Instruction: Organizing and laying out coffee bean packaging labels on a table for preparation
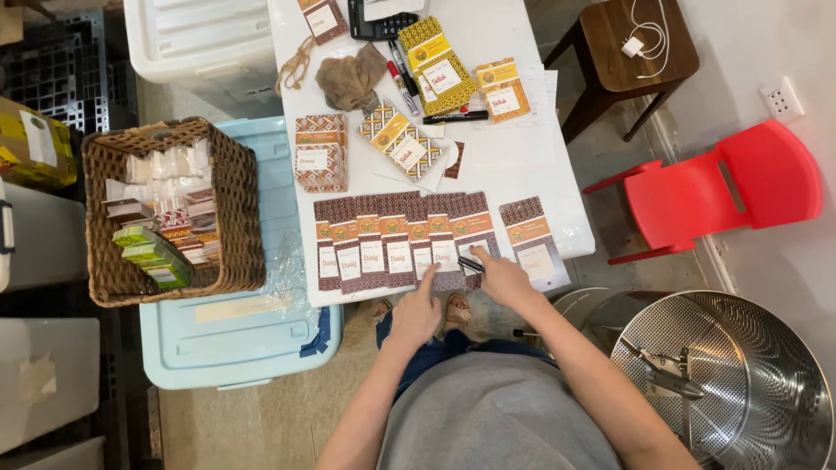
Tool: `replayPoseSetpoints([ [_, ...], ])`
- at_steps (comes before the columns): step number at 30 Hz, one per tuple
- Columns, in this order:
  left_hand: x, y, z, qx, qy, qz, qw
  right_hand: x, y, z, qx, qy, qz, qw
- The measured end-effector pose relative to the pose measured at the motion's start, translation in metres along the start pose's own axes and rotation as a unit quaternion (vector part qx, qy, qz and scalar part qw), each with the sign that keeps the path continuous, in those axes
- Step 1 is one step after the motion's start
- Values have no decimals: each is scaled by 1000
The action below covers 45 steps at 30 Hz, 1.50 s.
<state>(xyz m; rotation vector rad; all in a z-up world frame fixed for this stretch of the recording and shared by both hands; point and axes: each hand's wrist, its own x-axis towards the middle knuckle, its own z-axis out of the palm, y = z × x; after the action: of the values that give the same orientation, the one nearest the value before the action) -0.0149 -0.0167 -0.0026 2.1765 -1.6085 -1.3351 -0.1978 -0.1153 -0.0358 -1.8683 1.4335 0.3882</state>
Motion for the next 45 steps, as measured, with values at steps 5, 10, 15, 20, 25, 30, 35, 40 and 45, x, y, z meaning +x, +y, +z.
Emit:
replayPoseSetpoints([
  [5, 22, 5, 16, 46, -16, -10, 999, -6, -4, -11, 17, -16, 9, 1000],
  [10, 26, 20, 17, 88, -32, 30, 995, -3, -1, -19, 78, -36, 9, 996],
  [15, 48, 24, 37, 140, -62, 62, 986, -15, -1, -36, 155, -15, -36, 987],
  [20, 38, 39, 28, 178, -85, 46, 979, -20, 35, -59, 291, 122, -10, 949],
  [25, 32, 39, 27, 158, -71, 69, 982, -12, 135, -24, 147, 246, 218, 933],
  [30, 33, 45, 31, 68, -50, 81, 993, 15, 191, 47, 405, 254, 136, 868],
  [35, 54, 58, 54, -256, -33, 46, 965, -13, 141, 43, 606, 272, 109, 740],
  [40, 101, 27, 81, -387, -11, 68, 919, -49, 58, -21, 594, 210, 33, 776],
  [45, 97, 23, 79, -440, 77, 97, 889, -16, 93, 15, 614, 260, 41, 744],
])
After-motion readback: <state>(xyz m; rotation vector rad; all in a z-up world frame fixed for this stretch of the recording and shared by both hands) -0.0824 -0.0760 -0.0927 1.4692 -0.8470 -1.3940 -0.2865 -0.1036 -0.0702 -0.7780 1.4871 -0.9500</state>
